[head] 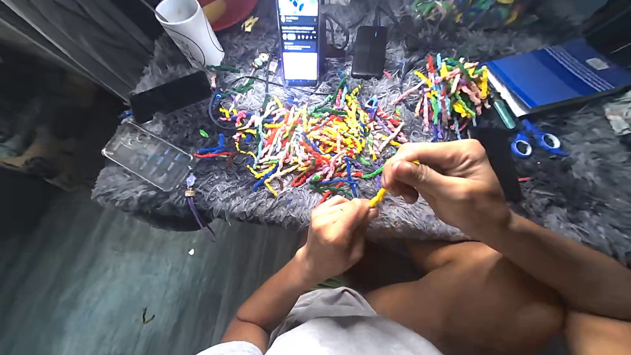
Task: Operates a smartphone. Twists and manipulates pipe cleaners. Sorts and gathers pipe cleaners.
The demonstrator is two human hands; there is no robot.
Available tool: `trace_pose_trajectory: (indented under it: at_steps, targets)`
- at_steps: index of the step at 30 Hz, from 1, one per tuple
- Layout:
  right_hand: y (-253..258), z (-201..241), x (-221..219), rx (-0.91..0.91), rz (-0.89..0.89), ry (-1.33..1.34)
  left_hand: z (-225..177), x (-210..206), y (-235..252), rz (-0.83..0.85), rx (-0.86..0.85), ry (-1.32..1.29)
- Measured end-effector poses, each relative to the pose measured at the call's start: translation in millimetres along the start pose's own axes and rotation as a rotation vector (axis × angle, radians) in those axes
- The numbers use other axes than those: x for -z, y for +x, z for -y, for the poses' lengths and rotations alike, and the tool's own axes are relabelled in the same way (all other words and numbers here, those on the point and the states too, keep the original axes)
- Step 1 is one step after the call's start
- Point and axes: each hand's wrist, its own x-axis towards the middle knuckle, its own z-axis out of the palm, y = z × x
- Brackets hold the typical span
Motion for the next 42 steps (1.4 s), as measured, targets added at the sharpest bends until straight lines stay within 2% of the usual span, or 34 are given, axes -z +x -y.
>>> trace_pose_trajectory:
  at_steps: [2, 4, 6, 7, 8, 10, 11, 13, 16, 17, 19, 21, 23, 26, 28, 31, 36, 42]
  targets:
    - [3, -4, 1, -0.014, -0.012, 0.021, -2, 2, 3, 0.043, 0.182, -0.323]
    - [5, -6, 4, -0.024, -0.027, 0.036, -6, 6, 8, 0.089, 0.446, -0.849]
    - [13, -7, 21, 0.007, -0.151, -0.006, -3, 11, 10, 0.097, 0.703, -1.327]
    - [21, -8, 39, 0.051, -0.271, -0.044, 2, 14, 8, 0.093, 0.771, -1.424]
    - [30, -11, 63, 0.11, -0.408, -0.114, 8, 17, 7, 0.086, 0.774, -1.389]
    - [40, -28, 117, 0.181, -0.637, -0.335, 24, 28, 11, 0.075, 0.638, -0.997]
    - [39, -41, 140, 0.157, -0.689, -0.456, 33, 37, 17, 0.077, 0.537, -0.749]
    - [30, -66, 169, -0.01, -0.689, -0.666, 53, 61, 41, 0.106, 0.31, -0.27]
    - [17, -86, 174, -0.312, -0.625, -0.826, 99, 93, 91, 0.152, 0.059, 0.299]
    - [15, -87, 170, -0.361, -0.639, -0.862, 118, 103, 105, 0.18, 0.034, 0.415]
    - [9, -83, 157, -0.325, -0.682, -0.952, 154, 121, 128, 0.267, 0.018, 0.559]
    - [4, -75, 139, -0.159, -0.704, -1.045, 178, 132, 142, 0.353, 0.0, 0.642]
    - [1, -66, 115, 0.011, -0.633, -1.109, 192, 137, 148, 0.44, -0.072, 0.721]
    - [4, -68, 81, 0.173, -0.365, -1.125, 214, 135, 151, 0.517, -0.221, 0.816]
    - [8, -85, 68, 0.251, -0.201, -1.079, 230, 134, 151, 0.528, -0.295, 0.827]
    - [6, -111, 65, 0.228, -0.071, -1.03, 249, 132, 158, 0.495, -0.224, 0.84]
    - [0, -127, 66, 0.124, -0.052, -1.017, 267, 135, 167, 0.295, -0.039, 0.802]
    - [-2, -133, 65, 0.112, -0.007, -1.026, 262, 132, 161, 0.425, -0.085, 0.738]
